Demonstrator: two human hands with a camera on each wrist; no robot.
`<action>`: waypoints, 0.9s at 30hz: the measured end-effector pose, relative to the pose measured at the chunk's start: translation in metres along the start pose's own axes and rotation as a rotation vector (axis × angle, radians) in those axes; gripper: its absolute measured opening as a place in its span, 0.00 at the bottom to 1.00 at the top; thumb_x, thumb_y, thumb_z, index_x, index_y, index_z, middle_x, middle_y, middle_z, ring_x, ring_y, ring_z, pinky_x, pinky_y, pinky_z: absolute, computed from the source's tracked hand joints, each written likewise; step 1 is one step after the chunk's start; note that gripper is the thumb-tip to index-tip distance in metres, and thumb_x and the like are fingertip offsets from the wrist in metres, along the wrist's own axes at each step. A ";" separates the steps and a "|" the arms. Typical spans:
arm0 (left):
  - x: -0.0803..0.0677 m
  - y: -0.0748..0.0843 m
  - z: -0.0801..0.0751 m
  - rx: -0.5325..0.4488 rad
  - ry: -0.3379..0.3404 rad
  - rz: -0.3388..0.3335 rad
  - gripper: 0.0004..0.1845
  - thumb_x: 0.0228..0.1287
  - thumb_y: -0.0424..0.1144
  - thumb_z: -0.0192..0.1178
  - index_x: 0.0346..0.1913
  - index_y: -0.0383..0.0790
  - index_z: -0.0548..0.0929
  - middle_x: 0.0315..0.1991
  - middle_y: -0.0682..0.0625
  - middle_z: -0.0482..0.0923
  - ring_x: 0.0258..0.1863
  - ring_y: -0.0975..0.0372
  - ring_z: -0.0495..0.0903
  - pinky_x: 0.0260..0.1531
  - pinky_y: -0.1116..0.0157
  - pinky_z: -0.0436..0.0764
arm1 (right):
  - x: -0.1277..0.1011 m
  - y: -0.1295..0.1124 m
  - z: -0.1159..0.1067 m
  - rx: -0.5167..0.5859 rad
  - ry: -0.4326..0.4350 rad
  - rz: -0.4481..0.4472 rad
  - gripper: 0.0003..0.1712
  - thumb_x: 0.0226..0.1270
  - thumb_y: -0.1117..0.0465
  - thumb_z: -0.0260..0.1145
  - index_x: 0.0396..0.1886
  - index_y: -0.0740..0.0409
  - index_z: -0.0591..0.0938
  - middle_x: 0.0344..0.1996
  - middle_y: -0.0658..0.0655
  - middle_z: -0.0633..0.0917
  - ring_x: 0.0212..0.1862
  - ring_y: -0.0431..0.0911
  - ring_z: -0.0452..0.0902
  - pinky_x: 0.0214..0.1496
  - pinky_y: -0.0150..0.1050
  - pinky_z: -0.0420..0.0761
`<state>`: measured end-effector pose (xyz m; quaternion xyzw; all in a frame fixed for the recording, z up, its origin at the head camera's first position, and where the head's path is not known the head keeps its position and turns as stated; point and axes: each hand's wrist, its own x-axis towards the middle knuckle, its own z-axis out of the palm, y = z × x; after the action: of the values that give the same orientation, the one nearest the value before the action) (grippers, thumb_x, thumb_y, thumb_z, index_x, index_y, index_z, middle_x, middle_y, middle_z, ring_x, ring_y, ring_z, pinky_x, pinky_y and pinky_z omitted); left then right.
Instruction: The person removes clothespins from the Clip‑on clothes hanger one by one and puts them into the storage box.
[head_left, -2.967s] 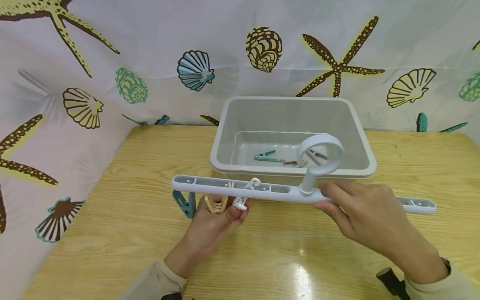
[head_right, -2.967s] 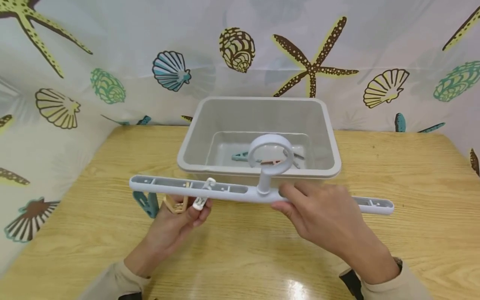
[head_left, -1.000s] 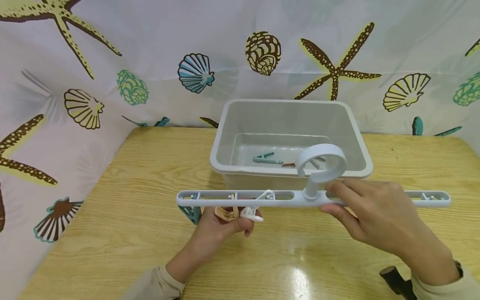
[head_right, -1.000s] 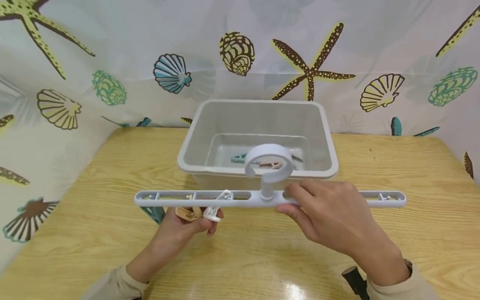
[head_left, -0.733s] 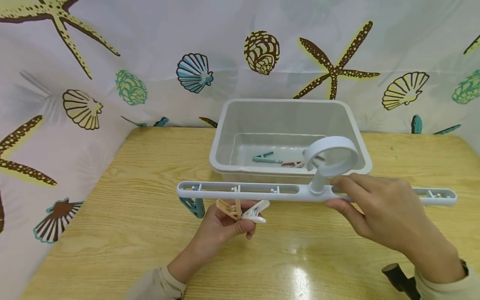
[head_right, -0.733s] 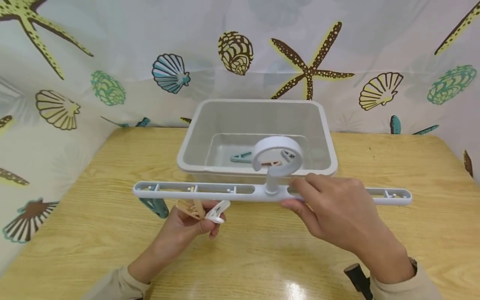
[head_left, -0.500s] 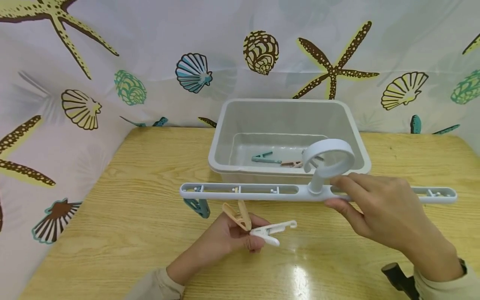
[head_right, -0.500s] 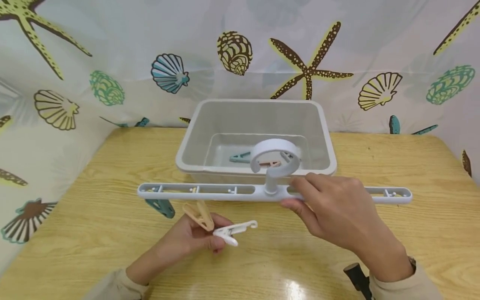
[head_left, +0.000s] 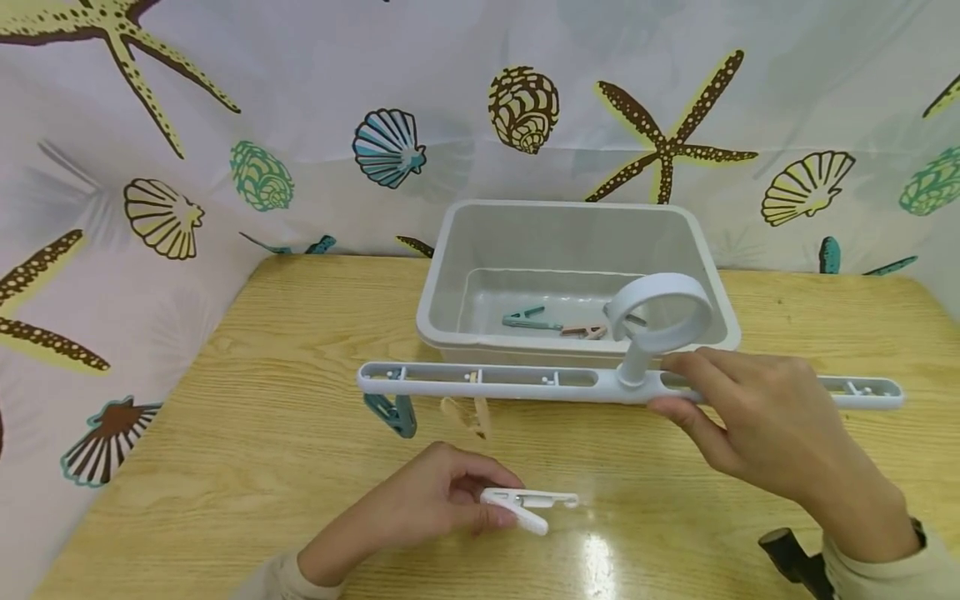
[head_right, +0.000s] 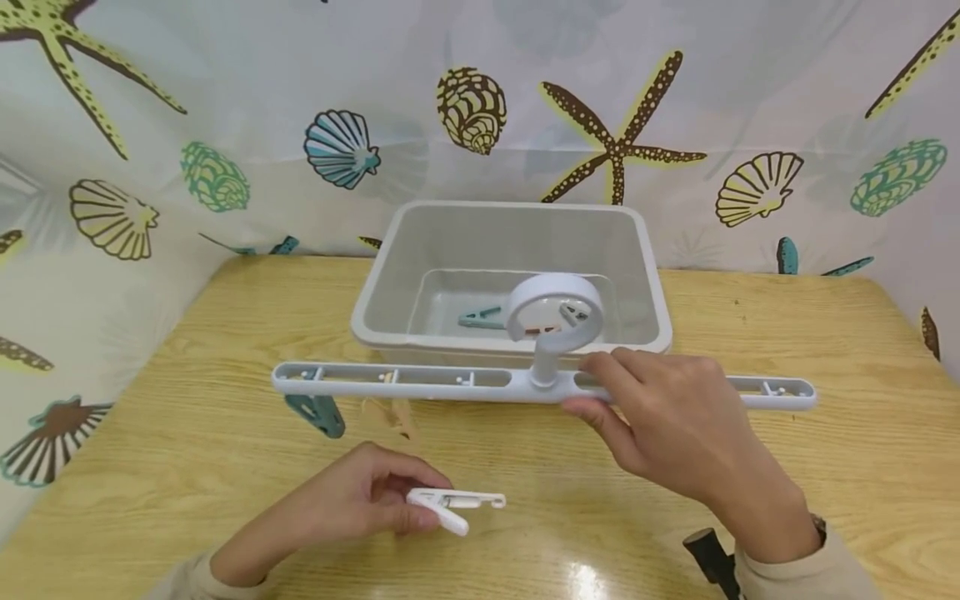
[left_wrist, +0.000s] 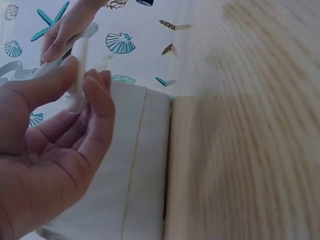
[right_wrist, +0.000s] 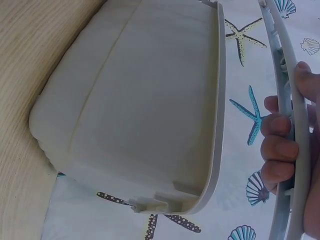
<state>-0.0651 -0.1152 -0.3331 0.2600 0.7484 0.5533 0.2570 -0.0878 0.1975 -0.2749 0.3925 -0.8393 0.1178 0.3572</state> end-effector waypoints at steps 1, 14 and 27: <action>-0.003 0.000 -0.001 0.018 0.000 -0.028 0.13 0.59 0.34 0.68 0.45 0.29 0.84 0.32 0.50 0.83 0.25 0.70 0.76 0.26 0.73 0.76 | 0.000 0.000 0.000 0.000 0.002 0.000 0.31 0.75 0.36 0.43 0.35 0.56 0.79 0.16 0.46 0.76 0.12 0.38 0.63 0.10 0.33 0.57; -0.037 0.034 -0.011 0.170 0.051 0.070 0.15 0.62 0.44 0.66 0.47 0.38 0.85 0.35 0.56 0.83 0.29 0.70 0.80 0.30 0.69 0.80 | 0.000 0.001 0.002 -0.022 -0.004 -0.002 0.31 0.75 0.36 0.42 0.35 0.56 0.79 0.17 0.46 0.77 0.13 0.37 0.62 0.11 0.33 0.57; -0.041 0.066 -0.021 0.361 0.145 0.278 0.11 0.62 0.42 0.66 0.46 0.44 0.85 0.34 0.60 0.83 0.29 0.70 0.80 0.33 0.68 0.82 | -0.003 0.001 0.007 -0.007 -0.010 -0.014 0.31 0.75 0.37 0.42 0.36 0.56 0.79 0.20 0.47 0.81 0.14 0.40 0.70 0.11 0.35 0.62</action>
<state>-0.0420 -0.1410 -0.2598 0.3619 0.8087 0.4578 0.0735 -0.0910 0.1960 -0.2820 0.3977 -0.8387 0.1104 0.3554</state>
